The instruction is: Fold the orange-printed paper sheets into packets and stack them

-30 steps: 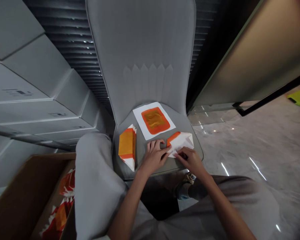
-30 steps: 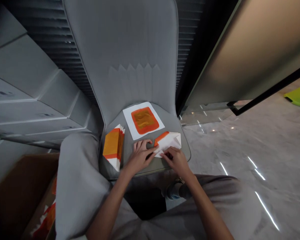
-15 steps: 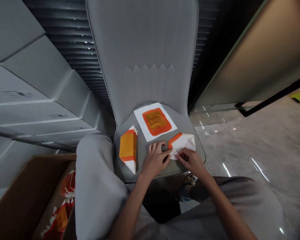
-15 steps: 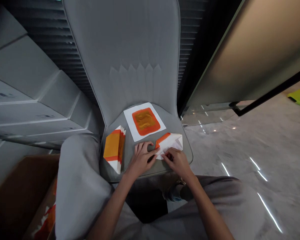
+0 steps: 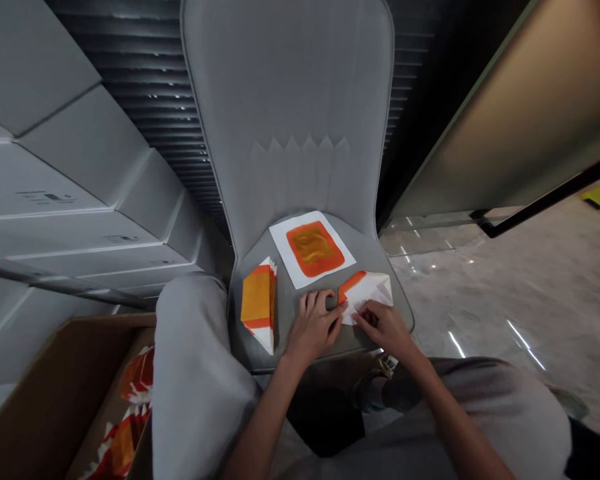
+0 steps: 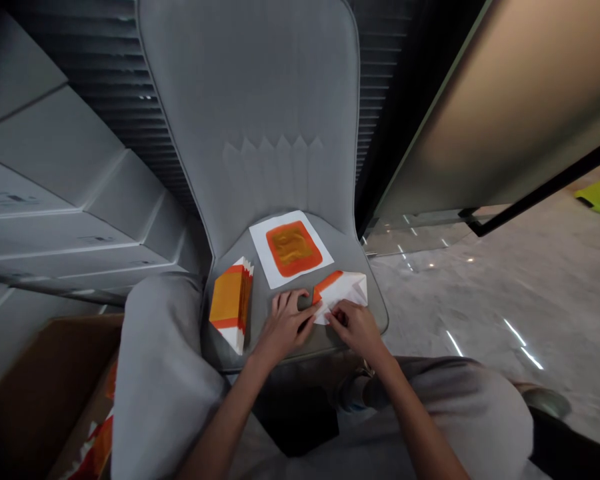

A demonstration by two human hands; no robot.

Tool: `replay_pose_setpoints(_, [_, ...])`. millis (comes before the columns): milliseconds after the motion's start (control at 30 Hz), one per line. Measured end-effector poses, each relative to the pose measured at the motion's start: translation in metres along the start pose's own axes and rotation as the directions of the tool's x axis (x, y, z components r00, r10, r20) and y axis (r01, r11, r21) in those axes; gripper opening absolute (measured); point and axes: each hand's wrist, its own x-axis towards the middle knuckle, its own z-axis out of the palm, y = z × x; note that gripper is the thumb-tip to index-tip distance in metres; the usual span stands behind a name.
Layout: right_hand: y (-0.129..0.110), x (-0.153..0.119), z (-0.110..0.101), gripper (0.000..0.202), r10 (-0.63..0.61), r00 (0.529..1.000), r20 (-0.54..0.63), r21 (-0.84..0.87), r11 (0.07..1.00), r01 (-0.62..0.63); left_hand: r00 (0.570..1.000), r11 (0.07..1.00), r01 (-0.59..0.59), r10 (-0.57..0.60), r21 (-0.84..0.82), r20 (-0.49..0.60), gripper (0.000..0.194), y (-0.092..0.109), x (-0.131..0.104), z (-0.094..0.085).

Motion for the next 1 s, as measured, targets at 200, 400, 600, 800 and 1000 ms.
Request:
replay_pose_setpoints(200, [0.0006,0.0017,-0.0001,0.031,0.015,0.999,0.031,-0.02,1.0,-0.014,1.0,1.0,-0.019,0.019,0.007,0.0,0.042,-0.0005,-0.0004,0.0003])
replay_pose_setpoints(400, [-0.0002,0.0031,-0.0013,0.03,0.002,0.999,0.045,-0.015,1.0,-0.002,1.0,1.0,-0.02,0.02,0.017,-0.005,0.041,0.0006,-0.0014,-0.0006])
replay_pose_setpoints(600, [-0.0019,0.0043,-0.0031,0.032,0.013,0.999,0.051,-0.028,1.0,-0.012,1.0,1.0,-0.007,0.007,0.012,-0.01,0.037,0.0025,-0.0022,-0.0032])
replay_pose_setpoints(800, [0.002,0.0042,-0.0006,0.033,0.003,0.998,0.055,-0.011,1.0,-0.003,1.0,1.0,-0.002,0.002,-0.003,-0.01,0.036,0.0011,-0.0024,-0.0018])
replay_pose_setpoints(1000, [0.0025,0.0072,0.0009,0.041,0.033,0.997,0.066,-0.054,0.998,-0.03,1.0,1.0,0.009,-0.009,-0.026,0.007,0.034,0.0008,-0.0013,-0.0036])
